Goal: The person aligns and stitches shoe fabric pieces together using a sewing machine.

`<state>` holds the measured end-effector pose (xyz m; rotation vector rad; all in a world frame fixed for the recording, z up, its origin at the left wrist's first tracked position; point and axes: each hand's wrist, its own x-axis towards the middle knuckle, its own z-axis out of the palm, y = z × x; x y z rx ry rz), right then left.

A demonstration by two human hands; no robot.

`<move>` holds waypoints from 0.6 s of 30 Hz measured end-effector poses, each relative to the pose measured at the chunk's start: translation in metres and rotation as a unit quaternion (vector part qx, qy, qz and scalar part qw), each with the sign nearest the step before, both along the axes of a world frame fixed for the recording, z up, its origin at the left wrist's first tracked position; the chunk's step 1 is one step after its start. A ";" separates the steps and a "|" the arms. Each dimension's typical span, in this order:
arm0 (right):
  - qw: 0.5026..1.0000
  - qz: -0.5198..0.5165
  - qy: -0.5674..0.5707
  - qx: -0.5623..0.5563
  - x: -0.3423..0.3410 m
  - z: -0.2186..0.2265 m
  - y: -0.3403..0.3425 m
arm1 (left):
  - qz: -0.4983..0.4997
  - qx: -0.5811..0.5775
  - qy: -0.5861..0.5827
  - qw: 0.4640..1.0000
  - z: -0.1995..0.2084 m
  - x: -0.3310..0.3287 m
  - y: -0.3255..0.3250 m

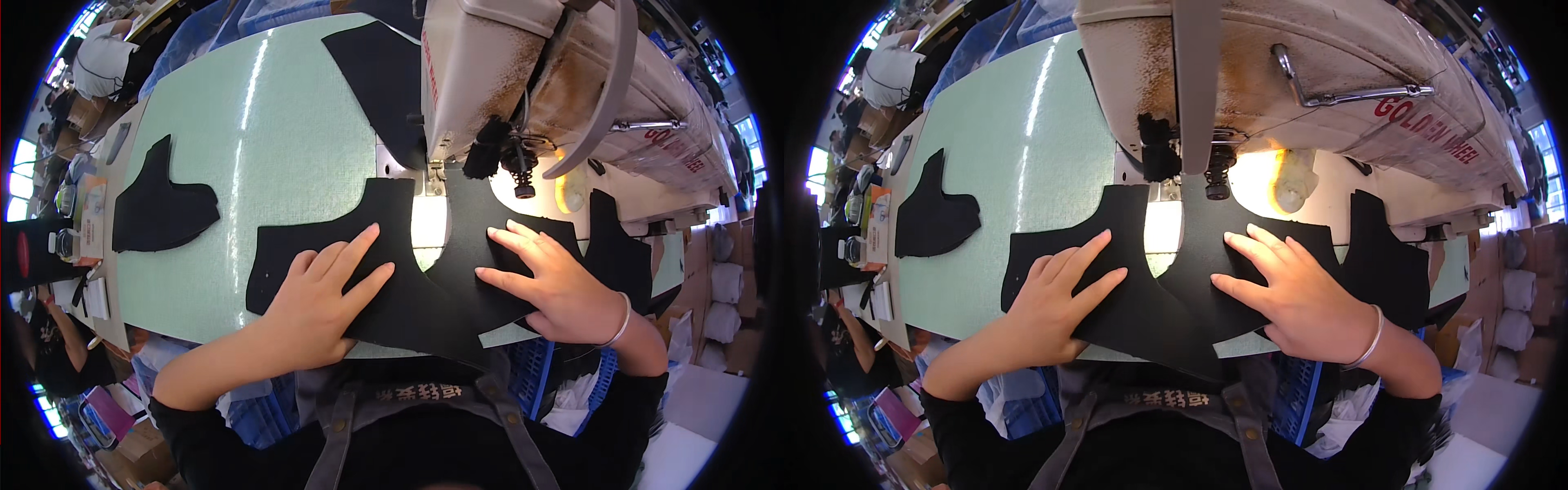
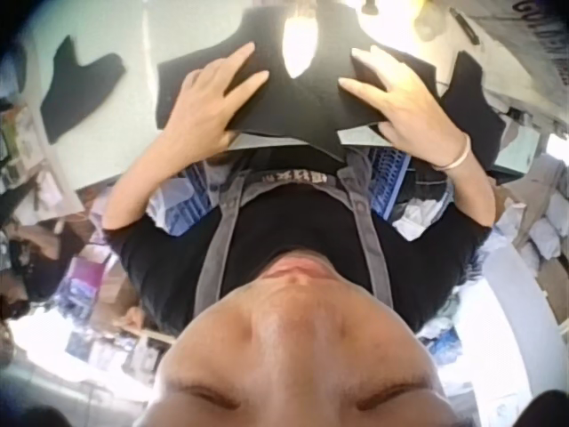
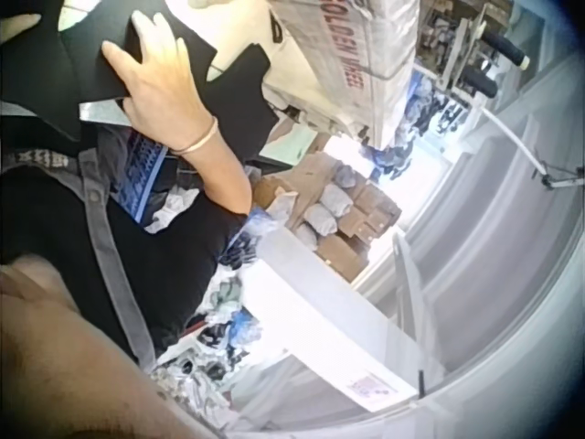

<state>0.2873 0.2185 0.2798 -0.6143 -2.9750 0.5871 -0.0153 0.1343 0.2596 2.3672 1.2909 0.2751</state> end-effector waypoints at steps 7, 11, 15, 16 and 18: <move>0.978 -0.029 -0.035 0.201 -0.020 -0.020 0.009 | 0.029 0.236 0.035 0.971 -0.030 0.022 0.024; 0.983 -0.020 -0.025 0.183 -0.032 -0.019 0.020 | -0.023 0.136 0.077 0.987 -0.025 0.019 0.051; 0.972 -0.023 -0.054 0.229 -0.032 -0.030 0.021 | -0.026 0.129 -0.034 0.991 -0.029 0.029 0.056; 0.973 -0.019 -0.061 0.222 -0.032 -0.033 0.019 | -0.037 0.162 0.038 0.985 -0.034 0.035 0.055; 0.985 -0.016 -0.062 0.159 -0.034 -0.032 0.017 | -0.045 0.223 0.113 0.967 -0.037 0.044 0.049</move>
